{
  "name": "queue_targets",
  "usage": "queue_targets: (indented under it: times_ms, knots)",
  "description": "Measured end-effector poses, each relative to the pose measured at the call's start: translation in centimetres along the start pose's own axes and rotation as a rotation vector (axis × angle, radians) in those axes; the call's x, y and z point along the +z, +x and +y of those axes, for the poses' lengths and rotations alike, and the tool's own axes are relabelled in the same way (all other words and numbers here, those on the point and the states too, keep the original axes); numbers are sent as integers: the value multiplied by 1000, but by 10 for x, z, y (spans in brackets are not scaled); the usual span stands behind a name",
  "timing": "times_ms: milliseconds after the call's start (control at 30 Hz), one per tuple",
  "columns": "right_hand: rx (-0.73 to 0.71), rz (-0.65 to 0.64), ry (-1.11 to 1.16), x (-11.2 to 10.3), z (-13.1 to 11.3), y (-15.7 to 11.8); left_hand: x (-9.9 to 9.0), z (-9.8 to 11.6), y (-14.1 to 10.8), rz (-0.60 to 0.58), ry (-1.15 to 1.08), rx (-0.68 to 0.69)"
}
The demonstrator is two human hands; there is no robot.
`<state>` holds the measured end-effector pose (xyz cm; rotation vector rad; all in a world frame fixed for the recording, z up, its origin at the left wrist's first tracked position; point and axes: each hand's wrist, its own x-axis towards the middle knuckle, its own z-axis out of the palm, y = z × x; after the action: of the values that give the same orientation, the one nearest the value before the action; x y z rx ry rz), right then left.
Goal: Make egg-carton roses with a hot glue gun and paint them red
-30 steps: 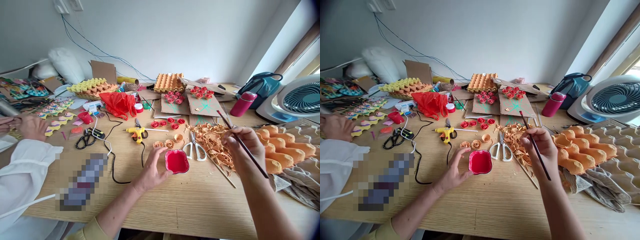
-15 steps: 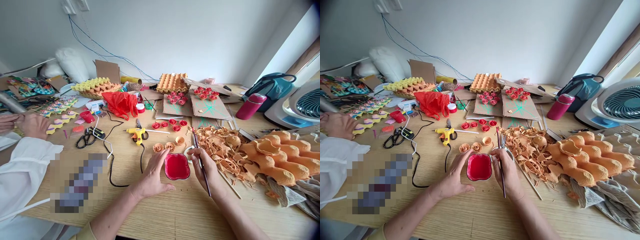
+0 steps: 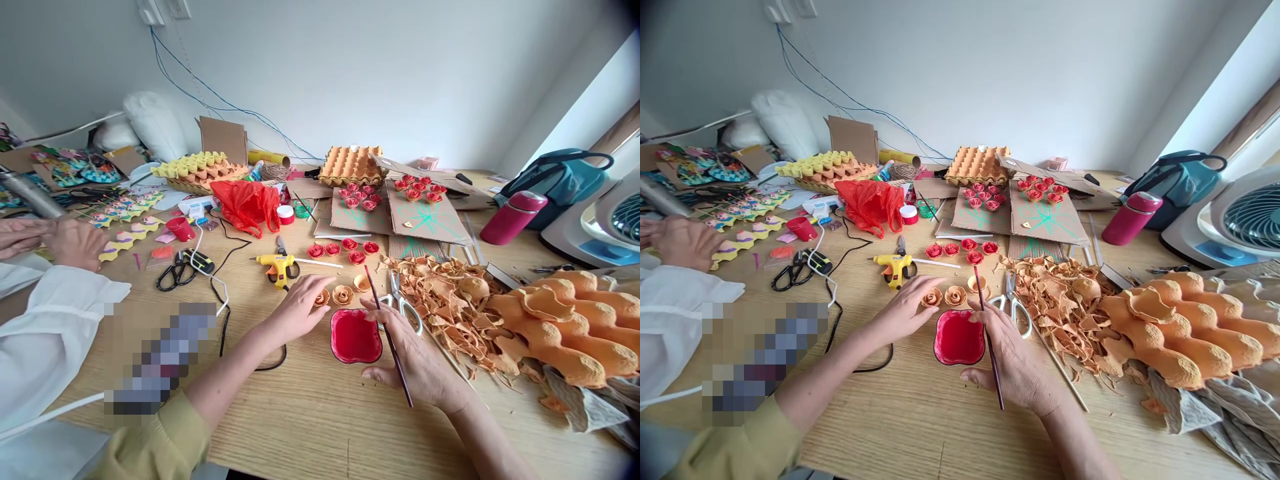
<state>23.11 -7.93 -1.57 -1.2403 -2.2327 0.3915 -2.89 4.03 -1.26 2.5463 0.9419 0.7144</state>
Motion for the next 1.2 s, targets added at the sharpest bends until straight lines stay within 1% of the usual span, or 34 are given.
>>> queue_targets:
  times_ms: [100, 233, 400, 500, 667, 833, 1033, 1200]
  knots:
    - [-14, -3, -22, 4, 4, -2, 4, -2, 17, -81, 19, 3]
    - [-46, 6, -42, 6, 7, -3, 10, -3, 27, -144, 25, 17]
    - [-49, 25, -80, 7, 9, -5, 14, -4, 29, -143, 15, 39]
    - [-56, 41, -81, 8, 10, -5, 16, -4, 29, -143, 25, 30]
    - [-30, 27, -78, 8, 10, -3, 22, -7, 28, -115, 45, 12]
    - [-45, 10, -73, 5, 8, -1, 27, -9, 28, -104, 33, 15]
    - [-52, 5, -32, 3, 6, 0, 25, -11, 26, -60, 14, 26]
    - [-37, 8, -27, 2, 5, 1, 21, -22, 19, -61, 38, 6]
